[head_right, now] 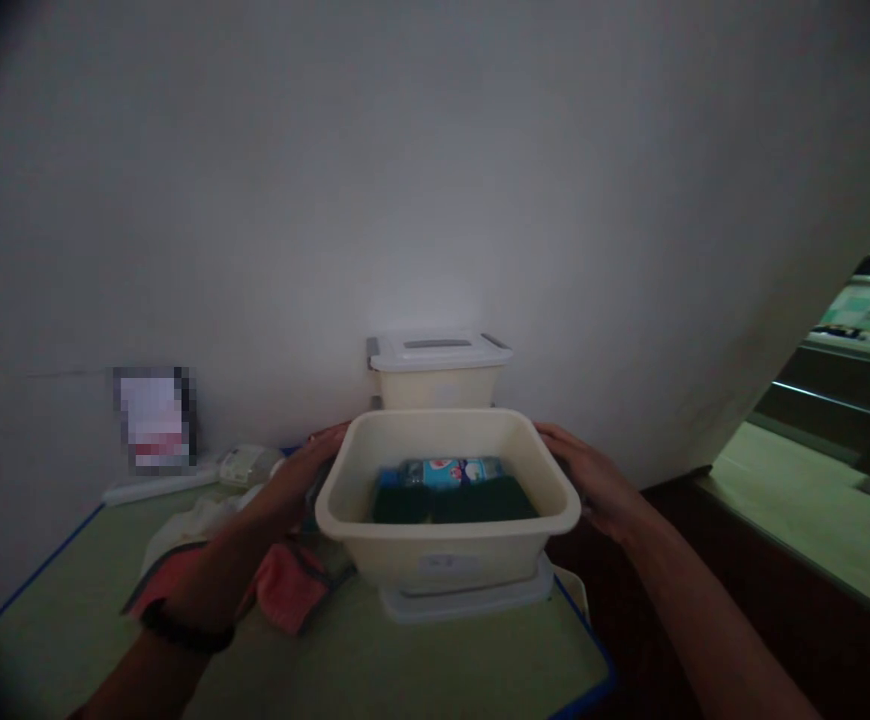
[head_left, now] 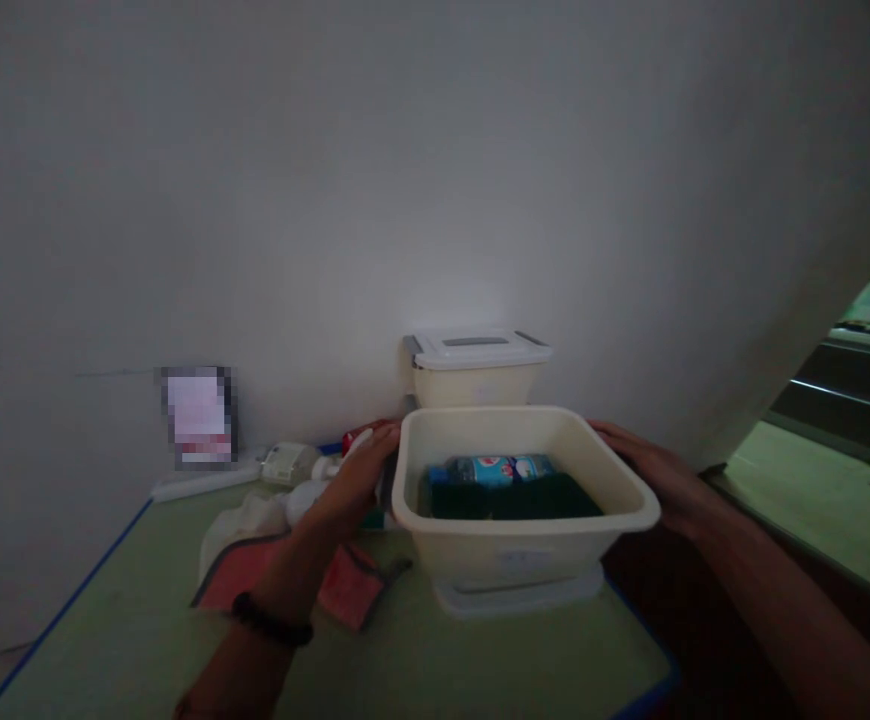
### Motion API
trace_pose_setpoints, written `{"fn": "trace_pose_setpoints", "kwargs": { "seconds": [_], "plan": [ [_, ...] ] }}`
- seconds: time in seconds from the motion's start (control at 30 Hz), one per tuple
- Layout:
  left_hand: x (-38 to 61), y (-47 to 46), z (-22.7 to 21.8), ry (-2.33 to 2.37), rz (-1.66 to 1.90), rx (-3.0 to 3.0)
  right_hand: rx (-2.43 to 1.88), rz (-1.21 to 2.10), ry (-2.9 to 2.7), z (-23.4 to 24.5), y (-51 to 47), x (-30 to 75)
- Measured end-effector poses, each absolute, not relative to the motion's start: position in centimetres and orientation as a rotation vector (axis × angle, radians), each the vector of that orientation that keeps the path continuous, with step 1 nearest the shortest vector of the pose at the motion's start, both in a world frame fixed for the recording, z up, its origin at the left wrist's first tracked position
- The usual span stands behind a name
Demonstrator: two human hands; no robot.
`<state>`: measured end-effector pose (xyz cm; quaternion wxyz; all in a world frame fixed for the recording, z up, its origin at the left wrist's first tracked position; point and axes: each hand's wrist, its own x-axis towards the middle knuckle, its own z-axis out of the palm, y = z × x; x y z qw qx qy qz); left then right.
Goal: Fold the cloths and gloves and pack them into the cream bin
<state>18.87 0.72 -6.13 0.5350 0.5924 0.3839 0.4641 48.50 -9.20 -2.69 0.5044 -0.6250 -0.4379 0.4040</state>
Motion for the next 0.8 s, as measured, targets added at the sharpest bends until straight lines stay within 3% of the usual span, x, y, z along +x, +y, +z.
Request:
{"fn": "trace_pose_setpoints", "kwargs": {
  "seconds": [0.33,0.57,0.8],
  "plan": [
    [9.0,-2.0,-3.3,1.122,1.277,1.098,-1.421,1.217,-1.096,-2.1,-6.6,39.0],
    [2.8,-2.9,-5.1,1.215,1.299,0.947,-1.396,1.443,-1.194,-4.5,-6.1,33.0],
    [1.5,-1.4,-9.1,1.140,1.381,0.874,-1.351,1.320,-1.307,-8.2,-3.5,30.7]
  ]
}}
